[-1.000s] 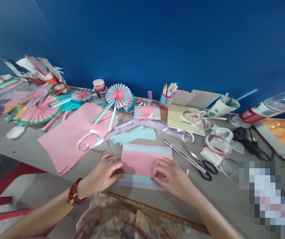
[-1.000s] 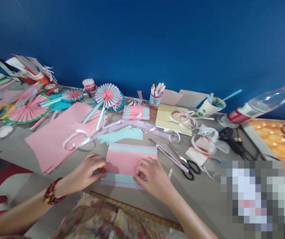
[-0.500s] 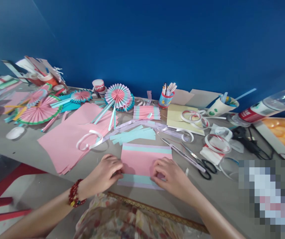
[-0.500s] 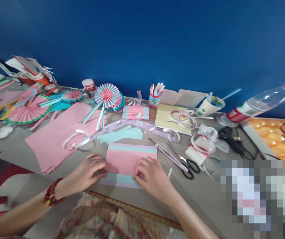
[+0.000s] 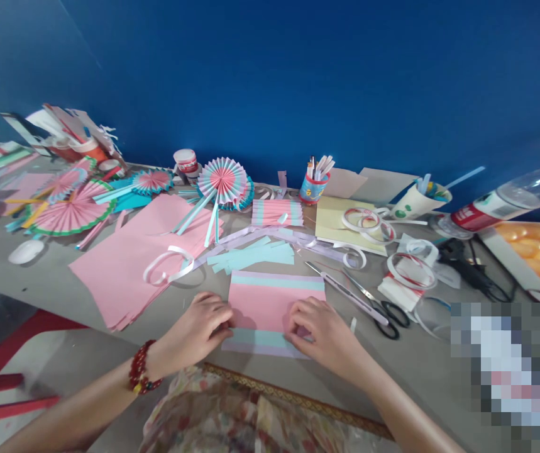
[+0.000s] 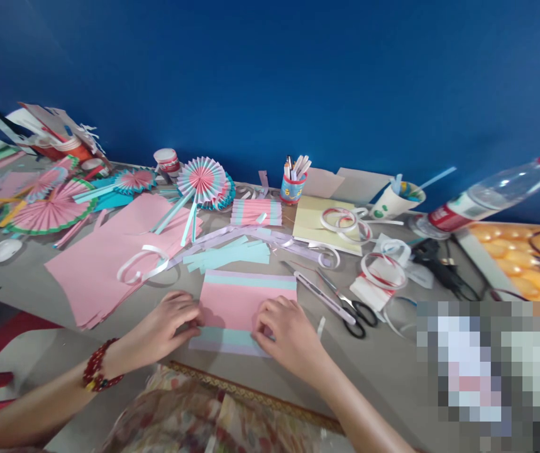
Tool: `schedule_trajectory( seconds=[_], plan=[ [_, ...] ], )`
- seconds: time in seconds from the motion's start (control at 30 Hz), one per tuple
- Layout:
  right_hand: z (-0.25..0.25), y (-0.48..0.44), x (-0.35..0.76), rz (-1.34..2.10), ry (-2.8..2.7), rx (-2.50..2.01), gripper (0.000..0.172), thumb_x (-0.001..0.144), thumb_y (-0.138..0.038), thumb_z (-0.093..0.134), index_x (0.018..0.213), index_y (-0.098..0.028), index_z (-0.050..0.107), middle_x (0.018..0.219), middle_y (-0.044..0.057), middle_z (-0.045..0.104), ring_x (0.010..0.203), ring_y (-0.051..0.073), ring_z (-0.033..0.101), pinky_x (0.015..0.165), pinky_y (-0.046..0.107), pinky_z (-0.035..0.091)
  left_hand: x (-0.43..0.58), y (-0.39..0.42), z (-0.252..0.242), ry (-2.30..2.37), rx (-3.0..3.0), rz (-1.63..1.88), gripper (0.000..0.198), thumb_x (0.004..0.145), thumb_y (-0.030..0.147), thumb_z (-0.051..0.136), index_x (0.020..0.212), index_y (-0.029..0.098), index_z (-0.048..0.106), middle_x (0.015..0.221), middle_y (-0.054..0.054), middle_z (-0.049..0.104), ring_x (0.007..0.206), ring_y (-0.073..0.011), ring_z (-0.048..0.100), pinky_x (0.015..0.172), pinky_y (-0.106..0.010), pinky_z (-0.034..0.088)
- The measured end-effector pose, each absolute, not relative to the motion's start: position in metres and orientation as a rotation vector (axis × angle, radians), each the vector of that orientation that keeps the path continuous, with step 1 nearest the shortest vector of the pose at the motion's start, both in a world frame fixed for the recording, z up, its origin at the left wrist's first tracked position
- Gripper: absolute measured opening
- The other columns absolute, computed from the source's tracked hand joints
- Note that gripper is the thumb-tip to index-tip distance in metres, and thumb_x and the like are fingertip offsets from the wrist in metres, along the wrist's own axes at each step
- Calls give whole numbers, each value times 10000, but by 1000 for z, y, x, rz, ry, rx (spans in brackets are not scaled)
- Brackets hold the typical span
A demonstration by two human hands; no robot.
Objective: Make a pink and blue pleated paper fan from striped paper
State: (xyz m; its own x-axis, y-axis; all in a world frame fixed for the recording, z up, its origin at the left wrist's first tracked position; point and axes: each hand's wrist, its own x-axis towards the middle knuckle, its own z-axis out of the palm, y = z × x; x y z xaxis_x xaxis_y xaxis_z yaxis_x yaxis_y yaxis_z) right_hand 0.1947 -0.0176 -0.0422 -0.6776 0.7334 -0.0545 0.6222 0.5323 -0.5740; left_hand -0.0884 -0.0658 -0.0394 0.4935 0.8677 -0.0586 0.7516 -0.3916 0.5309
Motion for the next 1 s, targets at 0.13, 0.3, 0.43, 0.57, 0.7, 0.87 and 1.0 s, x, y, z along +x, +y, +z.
schedule_trajectory(
  seconds=[0.13, 0.3, 0.43, 0.57, 0.7, 0.87, 1.0],
  plan=[
    [-44, -19, 195, 824, -2593, -1173, 126, 811, -170, 698, 748, -208, 595, 889, 2, 654, 894, 195, 566, 782, 317, 375, -88, -66, -39, 1341, 2245, 305, 135, 927, 210, 606, 819, 197, 526, 796, 21, 626, 808, -173, 567, 853, -333, 340],
    [-44, -19, 195, 810, -2600, -1190, 141, 804, -169, 712, 750, -205, 587, 891, -5, 648, 894, 191, 563, 785, 313, 375, -88, -66, -39, 1345, 2245, 296, 124, 920, 194, 610, 827, 196, 527, 801, 25, 628, 804, -169, 564, 861, -335, 342],
    [-44, -19, 195, 801, -2595, -1190, 142, 799, -168, 711, 748, -206, 584, 902, 0, 650, 903, 192, 565, 786, 314, 378, -89, -65, -39, 1346, 2247, 283, 122, 922, 202, 604, 819, 194, 538, 797, 20, 634, 808, -172, 564, 855, -333, 349],
    [-42, -19, 194, 801, -2595, -1182, 138, 802, -164, 698, 746, -207, 579, 899, 4, 652, 903, 198, 569, 788, 322, 381, -88, -64, -38, 1343, 2255, 279, 127, 937, 220, 578, 815, 196, 551, 792, 10, 641, 795, -174, 569, 848, -334, 358],
    [-40, -19, 194, 799, -2603, -1178, 132, 817, -177, 679, 742, -208, 575, 903, 16, 656, 903, 210, 574, 787, 331, 390, -87, -63, -35, 1333, 2277, 277, 140, 945, 214, 561, 807, 197, 546, 786, 6, 643, 788, -178, 572, 842, -337, 359],
    [-41, -18, 196, 800, -2606, -1149, 128, 838, -210, 667, 745, -209, 579, 889, 21, 649, 890, 204, 572, 784, 325, 397, -88, -62, -35, 1307, 2278, 269, 135, 951, 223, 551, 819, 200, 554, 800, 0, 653, 805, -182, 585, 847, -337, 363],
    [-41, -16, 195, 829, -2602, -1164, 139, 818, -181, 690, 742, -205, 575, 880, 10, 649, 889, 198, 573, 789, 323, 391, -88, -62, -37, 1306, 2277, 251, 122, 947, 218, 555, 826, 200, 549, 808, 2, 652, 818, -184, 589, 851, -339, 365]
  ],
)
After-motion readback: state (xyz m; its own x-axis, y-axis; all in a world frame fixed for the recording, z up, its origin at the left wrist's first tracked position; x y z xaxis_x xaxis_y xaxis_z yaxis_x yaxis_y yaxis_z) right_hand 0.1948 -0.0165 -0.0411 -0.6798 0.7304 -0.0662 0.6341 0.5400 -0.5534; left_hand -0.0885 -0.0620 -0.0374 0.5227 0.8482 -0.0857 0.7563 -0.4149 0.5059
